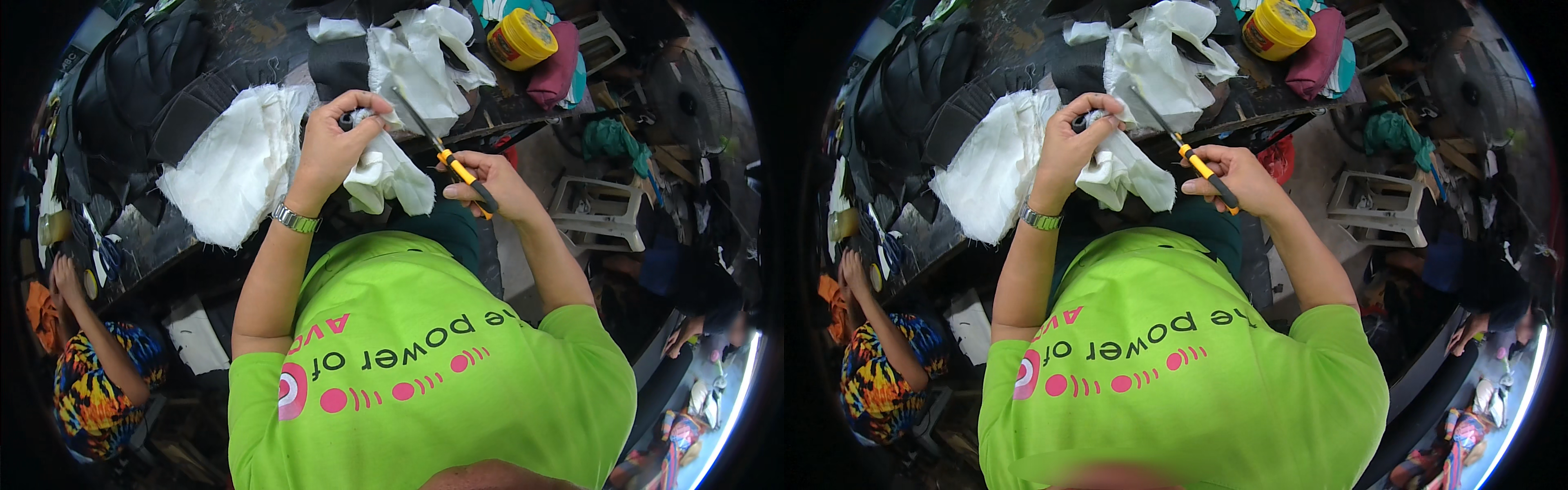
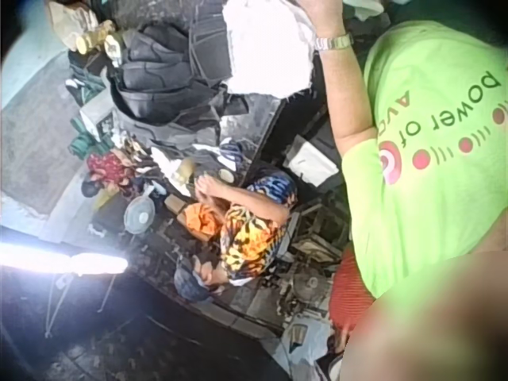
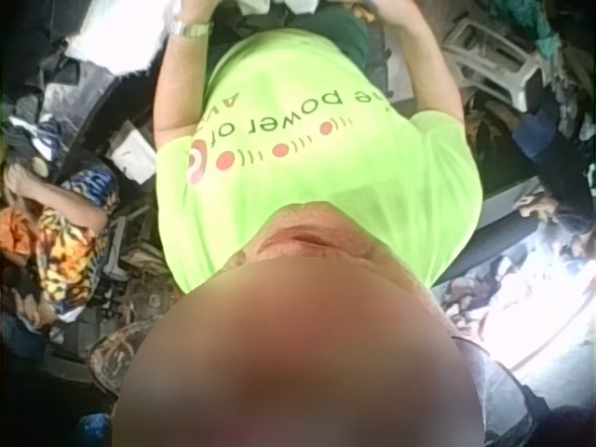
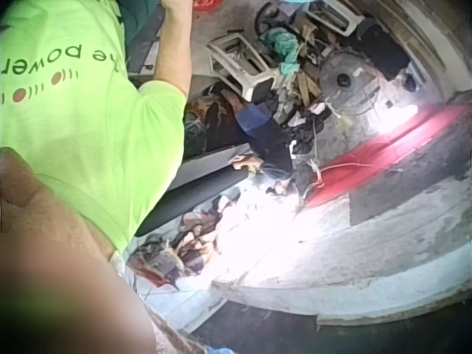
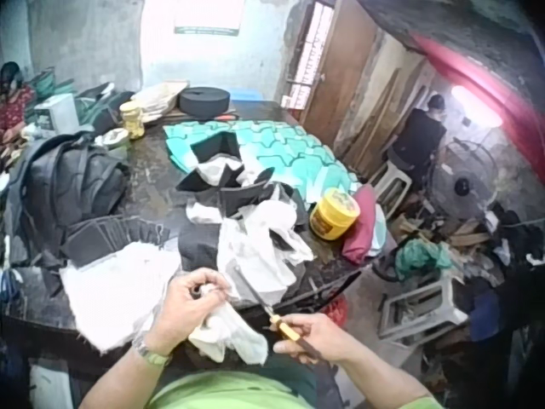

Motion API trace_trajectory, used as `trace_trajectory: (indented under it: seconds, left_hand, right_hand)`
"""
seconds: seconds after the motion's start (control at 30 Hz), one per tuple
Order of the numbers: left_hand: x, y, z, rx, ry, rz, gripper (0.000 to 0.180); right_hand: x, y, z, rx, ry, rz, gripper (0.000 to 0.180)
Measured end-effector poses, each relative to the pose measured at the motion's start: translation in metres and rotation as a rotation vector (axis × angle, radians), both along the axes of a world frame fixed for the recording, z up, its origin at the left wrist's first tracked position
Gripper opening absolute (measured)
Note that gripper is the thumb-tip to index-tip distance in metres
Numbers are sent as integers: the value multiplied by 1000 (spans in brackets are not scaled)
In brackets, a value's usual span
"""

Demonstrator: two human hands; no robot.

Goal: The person uses shears to cut a piece of black fabric placed on top of a white cloth. They repeatedly trim the edges, adjust the fabric, and cut small pieces off, working methodically on the same item throughout the clip.

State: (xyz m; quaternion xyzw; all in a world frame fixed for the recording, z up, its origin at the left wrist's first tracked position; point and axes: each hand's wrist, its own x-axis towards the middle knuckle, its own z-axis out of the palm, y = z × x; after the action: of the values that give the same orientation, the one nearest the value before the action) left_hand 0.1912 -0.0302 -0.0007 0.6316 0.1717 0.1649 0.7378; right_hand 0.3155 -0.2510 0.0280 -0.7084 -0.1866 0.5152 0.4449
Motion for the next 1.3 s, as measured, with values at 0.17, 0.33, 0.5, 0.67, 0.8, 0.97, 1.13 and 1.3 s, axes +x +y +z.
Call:
trace_trajectory:
  seconds: [0.17,0.33,0.5,0.67,0.8,0.97,1.13,1.3]
  left_hand:
    - [-4,2,6,14,38,-90,35]
    - [-1,0,5,-55,-45,-135,43]
    - [-4,6,3,-21,-48,-173,48]
    - [-3,8,2,39,-90,-198,50]
    - [-2,11,2,51,-120,-201,52]
    - [-1,12,3,29,-132,-215,53]
    - [-1,11,3,-44,-104,-225,54]
    - [-3,14,4,165,-111,-186,54]
  right_hand:
    - [-2,-13,8,189,23,35,50]
    - [-2,-16,0,213,117,226,56]
    - [-2,-15,-7,76,148,207,58]
    - [-4,-10,-10,118,184,210,54]
    - [-4,-10,-9,171,224,196,52]
    - [-13,-8,-10,207,264,163,56]
    - [-25,-12,-3,226,-120,158,63]
    - [-1,-27,12,19,-55,327,60]
